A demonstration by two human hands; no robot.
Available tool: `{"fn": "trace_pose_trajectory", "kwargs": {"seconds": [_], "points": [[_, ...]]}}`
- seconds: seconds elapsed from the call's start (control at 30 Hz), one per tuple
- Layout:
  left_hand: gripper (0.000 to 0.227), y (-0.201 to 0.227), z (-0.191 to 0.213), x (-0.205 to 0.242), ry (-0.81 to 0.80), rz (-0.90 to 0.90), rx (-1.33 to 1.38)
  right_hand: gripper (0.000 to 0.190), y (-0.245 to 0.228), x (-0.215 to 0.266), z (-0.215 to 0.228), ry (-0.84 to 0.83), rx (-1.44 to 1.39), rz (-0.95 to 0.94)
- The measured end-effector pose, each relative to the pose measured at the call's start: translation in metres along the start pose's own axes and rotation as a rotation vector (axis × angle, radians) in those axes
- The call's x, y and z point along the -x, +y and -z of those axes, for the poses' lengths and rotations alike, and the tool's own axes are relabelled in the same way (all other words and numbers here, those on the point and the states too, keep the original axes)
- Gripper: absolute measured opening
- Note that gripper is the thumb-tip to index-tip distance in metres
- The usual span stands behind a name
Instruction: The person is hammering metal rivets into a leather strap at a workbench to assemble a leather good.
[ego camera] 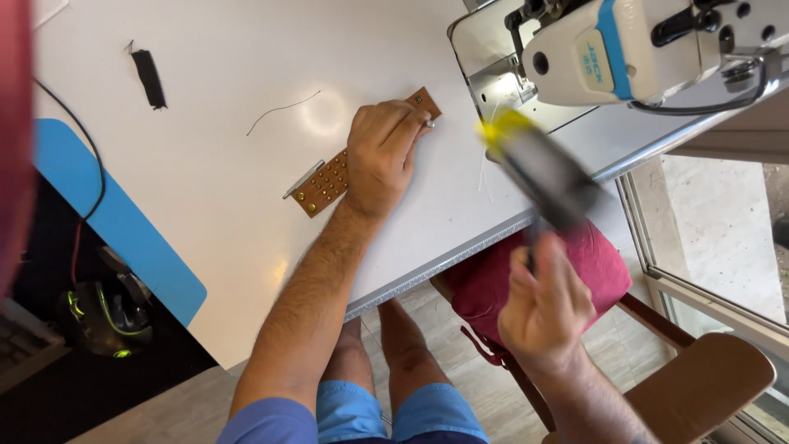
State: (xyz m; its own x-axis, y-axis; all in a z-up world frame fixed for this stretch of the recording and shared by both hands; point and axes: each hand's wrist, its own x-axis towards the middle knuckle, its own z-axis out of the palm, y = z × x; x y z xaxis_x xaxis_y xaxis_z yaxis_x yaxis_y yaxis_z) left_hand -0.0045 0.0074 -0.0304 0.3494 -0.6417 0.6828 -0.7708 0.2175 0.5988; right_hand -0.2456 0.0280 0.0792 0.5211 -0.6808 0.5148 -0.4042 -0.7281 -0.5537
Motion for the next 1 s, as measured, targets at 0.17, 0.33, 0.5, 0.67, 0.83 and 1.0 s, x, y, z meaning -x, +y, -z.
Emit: {"fn": "trace_pose_trajectory", "kwargs": {"seconds": [0.17,0.33,0.5,0.67,0.83,1.0], "points": [[0.012,0.006,0.002,-0.005,-0.009,-0.029,-0.004,0.041,0.003,-0.014,-0.011,-0.255,-0.014,-0.066],[0.01,0.001,-0.001,0.001,0.019,-0.061,-0.032,0.043,0.015,0.034,0.003,-0.074,0.046,-0.095],[0.022,0.028,0.026,-0.016,0.063,0.174,0.219,0.048,0.025,0.089,0.002,-0.121,-0.02,-0.168],[0.019,0.017,0.039,-0.015,-0.103,0.207,0.12,0.05,0.02,0.135,0.003,-0.214,-0.012,-0.355],[0.011,0.003,0.038,-0.005,-0.329,0.173,-0.169,0.052,0.019,0.145,0.001,-0.254,-0.007,-0.384],[0.066,-0.009,0.037,-0.001,-0.517,0.243,-0.36,0.05,0.028,0.128,0.001,-0.268,-0.053,-0.347]]}}
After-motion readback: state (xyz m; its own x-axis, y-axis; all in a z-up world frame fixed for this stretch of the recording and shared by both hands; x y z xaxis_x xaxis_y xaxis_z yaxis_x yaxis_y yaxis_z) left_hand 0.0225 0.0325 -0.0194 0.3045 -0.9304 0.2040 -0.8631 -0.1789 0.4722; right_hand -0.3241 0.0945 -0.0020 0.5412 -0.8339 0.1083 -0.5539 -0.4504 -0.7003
